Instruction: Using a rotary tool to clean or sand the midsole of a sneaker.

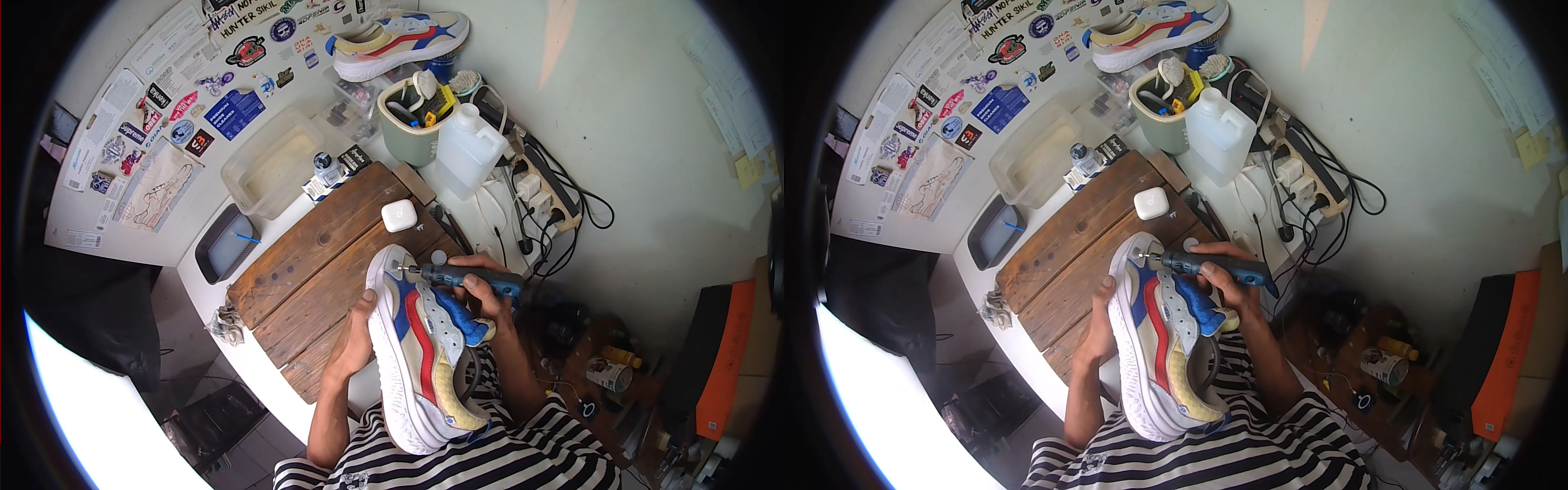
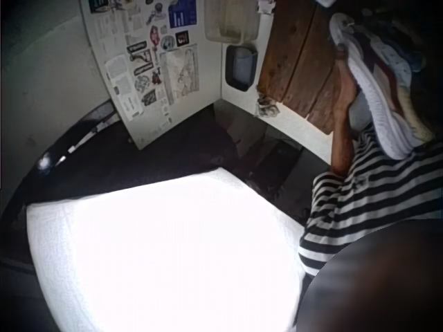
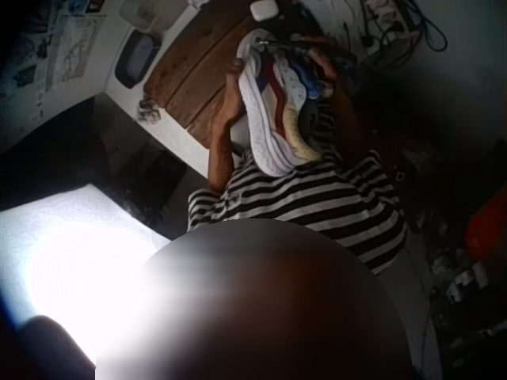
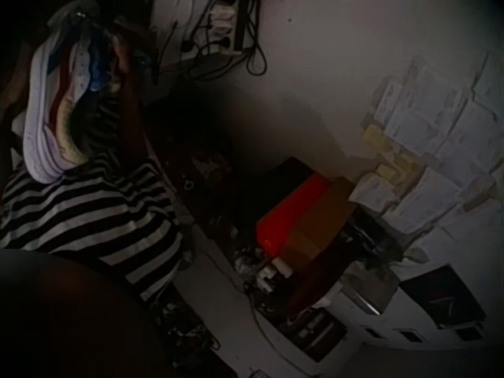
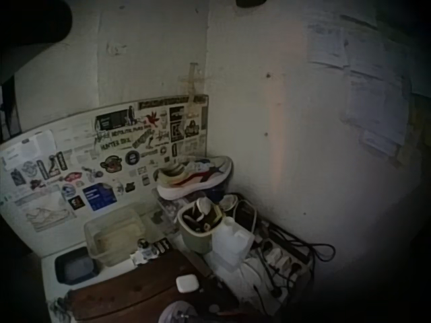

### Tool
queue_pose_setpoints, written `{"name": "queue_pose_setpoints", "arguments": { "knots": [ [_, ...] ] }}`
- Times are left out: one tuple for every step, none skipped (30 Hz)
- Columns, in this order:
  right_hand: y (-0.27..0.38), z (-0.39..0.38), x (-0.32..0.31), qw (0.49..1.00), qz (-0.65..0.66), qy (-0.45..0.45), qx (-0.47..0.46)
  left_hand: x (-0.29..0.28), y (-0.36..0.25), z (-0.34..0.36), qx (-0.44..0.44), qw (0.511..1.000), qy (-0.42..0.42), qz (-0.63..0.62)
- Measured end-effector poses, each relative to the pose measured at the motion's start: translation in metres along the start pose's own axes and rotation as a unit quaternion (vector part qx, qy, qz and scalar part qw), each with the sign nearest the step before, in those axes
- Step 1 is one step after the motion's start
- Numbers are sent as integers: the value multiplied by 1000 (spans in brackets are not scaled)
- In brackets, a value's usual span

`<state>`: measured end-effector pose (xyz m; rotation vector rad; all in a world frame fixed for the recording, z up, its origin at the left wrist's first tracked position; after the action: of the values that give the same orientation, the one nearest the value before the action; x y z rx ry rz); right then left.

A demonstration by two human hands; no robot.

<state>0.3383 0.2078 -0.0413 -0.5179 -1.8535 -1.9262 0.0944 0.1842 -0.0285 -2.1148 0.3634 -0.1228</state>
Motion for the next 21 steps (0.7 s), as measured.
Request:
{"name": "queue_pose_setpoints", "arguments": {
  "knots": [
    [0,0,1,1000,4,-12,5,0,-2,-1,-6,1000,-3,12],
    [0,0,3,1000,4,-12,4,1,-4,-2,-12,1000,-6,26],
    [1,0,4,1000,-5,-24,5,1,-2,-1,-11,1000,-5,26],
    [1,0,5,999,-13,-36,7,0,2,0,-14,1000,-6,26],
    [1,-1,3,999,-13,-35,7,-1,4,0,-17,999,-6,26],
    [1,-1,1,1000,-15,-22,3,-2,4,0,-17,999,-7,26],
    [3,-2,1,1000,-18,-10,-1,-2,3,-1,-18,1000,-3,22],
    [3,-2,1,1000,-18,-10,-1,-2,3,-1,-20,1000,1,18],
    [5,-3,2,1000,-13,-15,1,-1,3,-1,-20,1000,1,18],
    [6,-3,3,1000,-8,-19,4,0,2,-1,-18,1000,1,12],
    [5,-4,5,1000,-8,-20,4,0,2,-1,-16,1000,1,6],
    [3,-5,6,999,-12,-40,8,1,1,-1,-15,1000,1,6],
    [2,-5,6,998,-16,-60,12,2,2,0,-15,1000,-6,3],
    [1,-4,4,998,-16,-59,12,1,2,0,-14,1000,-13,0],
    [1,-4,0,999,-14,-40,5,1,2,0,-14,1000,-14,0],
    [1,-4,1,1000,-12,-21,-1,0,2,0,-15,1000,-8,0],
    [2,-5,1,1000,-12,-21,0,0,3,-1,-16,1000,-2,-1],
    [3,-5,2,999,-12,-30,8,-1,4,-1,-16,1000,-2,-1],
    [3,-5,4,999,-12,-38,15,-1,5,1,-14,1000,1,-1],
    [2,-4,5,999,-12,-38,15,-1,6,1,-11,1000,3,-2],
    [1,-4,6,999,-15,-46,10,0,4,1,-11,1000,3,-2]
  ]
}}
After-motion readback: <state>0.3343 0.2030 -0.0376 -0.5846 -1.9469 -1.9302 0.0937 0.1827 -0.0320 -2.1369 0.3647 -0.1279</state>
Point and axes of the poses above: each hand's wrist, its own z-axis towards the middle knuckle, its own x-axis out of the palm, y = z × x, the point moved 2 cm from there along z, towards the middle knuckle, and after that the axes turned 12 degrees about z, right-handed, at the moved point
